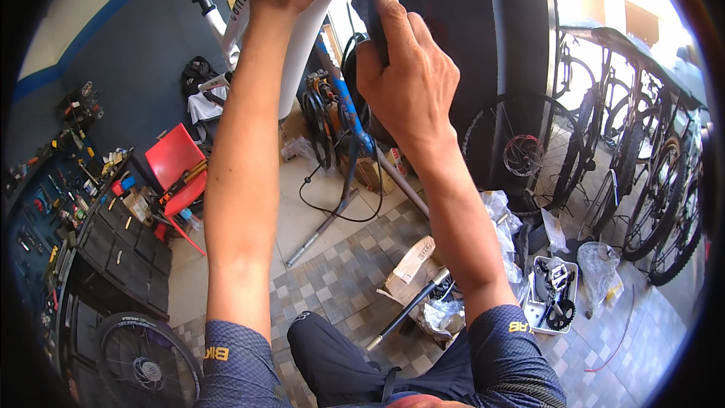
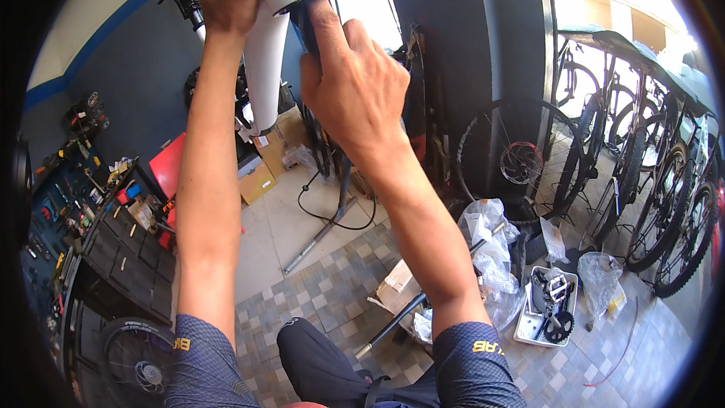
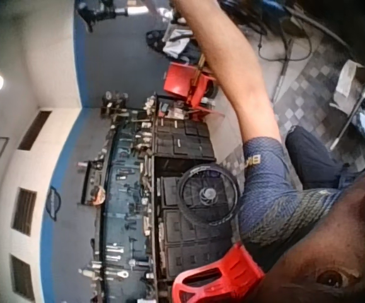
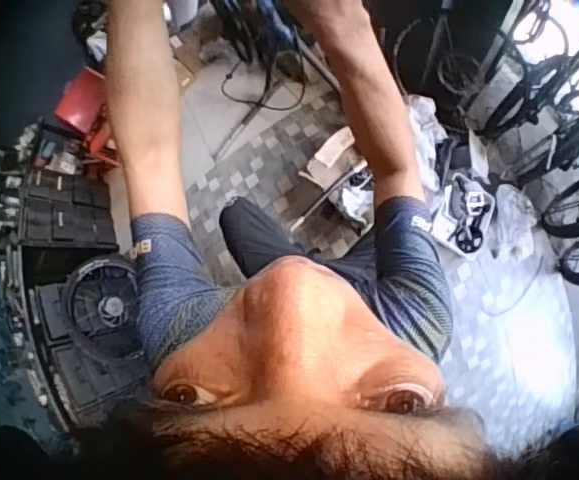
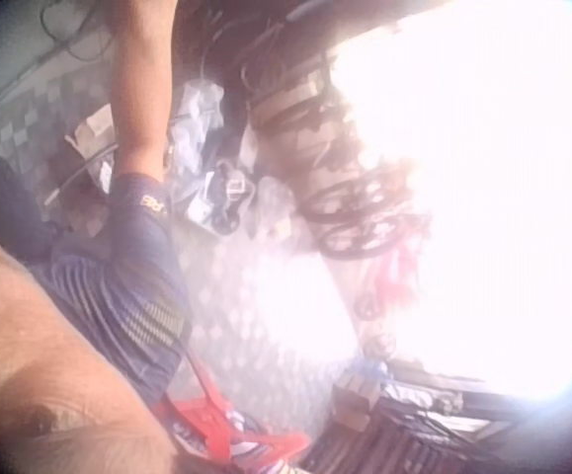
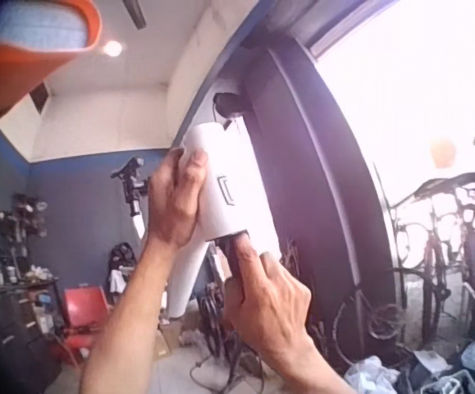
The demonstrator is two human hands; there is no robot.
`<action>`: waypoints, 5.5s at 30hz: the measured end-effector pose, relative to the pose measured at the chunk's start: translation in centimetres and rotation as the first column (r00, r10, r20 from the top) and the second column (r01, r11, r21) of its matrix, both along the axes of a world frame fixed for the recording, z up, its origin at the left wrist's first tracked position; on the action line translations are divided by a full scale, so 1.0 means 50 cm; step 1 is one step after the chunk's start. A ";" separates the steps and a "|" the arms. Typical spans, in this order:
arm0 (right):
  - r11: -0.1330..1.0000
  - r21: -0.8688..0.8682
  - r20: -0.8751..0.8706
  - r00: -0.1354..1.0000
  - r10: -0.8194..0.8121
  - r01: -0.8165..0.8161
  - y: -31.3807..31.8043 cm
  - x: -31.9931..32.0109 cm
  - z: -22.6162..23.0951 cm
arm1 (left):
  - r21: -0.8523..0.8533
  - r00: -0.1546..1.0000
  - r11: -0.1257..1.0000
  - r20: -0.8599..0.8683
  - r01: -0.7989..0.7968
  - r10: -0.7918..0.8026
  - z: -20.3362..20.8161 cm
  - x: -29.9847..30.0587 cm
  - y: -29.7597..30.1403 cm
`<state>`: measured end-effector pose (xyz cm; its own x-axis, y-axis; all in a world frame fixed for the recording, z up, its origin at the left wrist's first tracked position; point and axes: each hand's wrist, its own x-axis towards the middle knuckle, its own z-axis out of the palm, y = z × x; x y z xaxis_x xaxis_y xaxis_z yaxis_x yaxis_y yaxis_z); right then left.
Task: The person cleans the inside of a white bicycle frame's head tube using a rag. They apply a liquid from a bottle to the rag and wipe the interior surfaces repeatedly.
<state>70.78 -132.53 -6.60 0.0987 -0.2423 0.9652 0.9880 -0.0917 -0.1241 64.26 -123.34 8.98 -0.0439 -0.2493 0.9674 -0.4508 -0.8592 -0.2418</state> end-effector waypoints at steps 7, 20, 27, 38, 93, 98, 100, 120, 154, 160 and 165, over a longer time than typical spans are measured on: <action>0.142 0.177 -0.180 0.109 0.978 -0.974 0.013 -0.017 0.002 | -0.049 0.997 0.997 -0.057 0.059 -0.062 -0.002 -0.003 -0.010; 0.738 0.149 0.076 0.752 0.655 -0.658 0.049 0.008 -0.005 | 0.014 1.000 1.000 -0.014 0.016 -0.016 -0.008 0.007 0.005; 0.283 0.063 0.010 0.284 0.959 -0.957 0.007 0.015 -0.007 | 0.005 0.999 1.000 -0.041 0.007 -0.007 0.003 -0.005 0.012; 0.814 0.093 0.287 0.798 0.530 -0.574 0.025 0.049 0.013 | 0.067 0.984 0.987 -0.106 0.147 -0.140 0.013 0.006 0.012; 0.220 0.339 0.041 0.248 0.968 -0.915 -0.023 0.087 -0.029 | 0.043 0.995 0.997 0.067 -0.071 0.068 0.002 -0.006 0.012; 0.588 0.351 0.254 0.679 0.689 -0.729 0.016 0.051 0.029 | 0.043 0.999 0.999 0.039 -0.003 0.002 0.009 -0.002 0.013; 0.779 0.386 0.297 0.866 0.402 -0.495 0.011 0.052 0.049 | 0.018 1.000 1.000 0.015 -0.003 0.002 0.010 -0.003 0.013; 0.901 0.426 0.274 0.961 -0.047 -0.078 -0.010 0.058 0.095 | -0.019 1.000 1.000 -0.001 -0.003 0.003 -0.005 -0.004 0.005; -0.395 0.059 -0.396 -0.385 0.834 -0.917 0.100 0.105 -0.040 | -0.036 1.000 0.999 0.012 0.027 -0.026 0.009 0.063 0.018; -0.501 0.337 -0.195 -0.580 0.791 -0.797 0.081 0.132 -0.123 | -0.053 1.000 0.998 -0.011 0.024 -0.025 0.003 0.057 0.026; 0.252 0.039 -0.461 0.206 0.863 -0.967 -0.010 0.107 -0.026 | -0.043 0.998 0.997 -0.013 0.068 -0.069 0.002 0.060 0.021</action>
<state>76.11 -133.03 -7.91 0.3991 0.4468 0.8007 0.2738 0.7753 -0.5691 67.24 -122.27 9.08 -0.0449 -0.2050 0.9777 -0.5120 -0.8357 -0.1988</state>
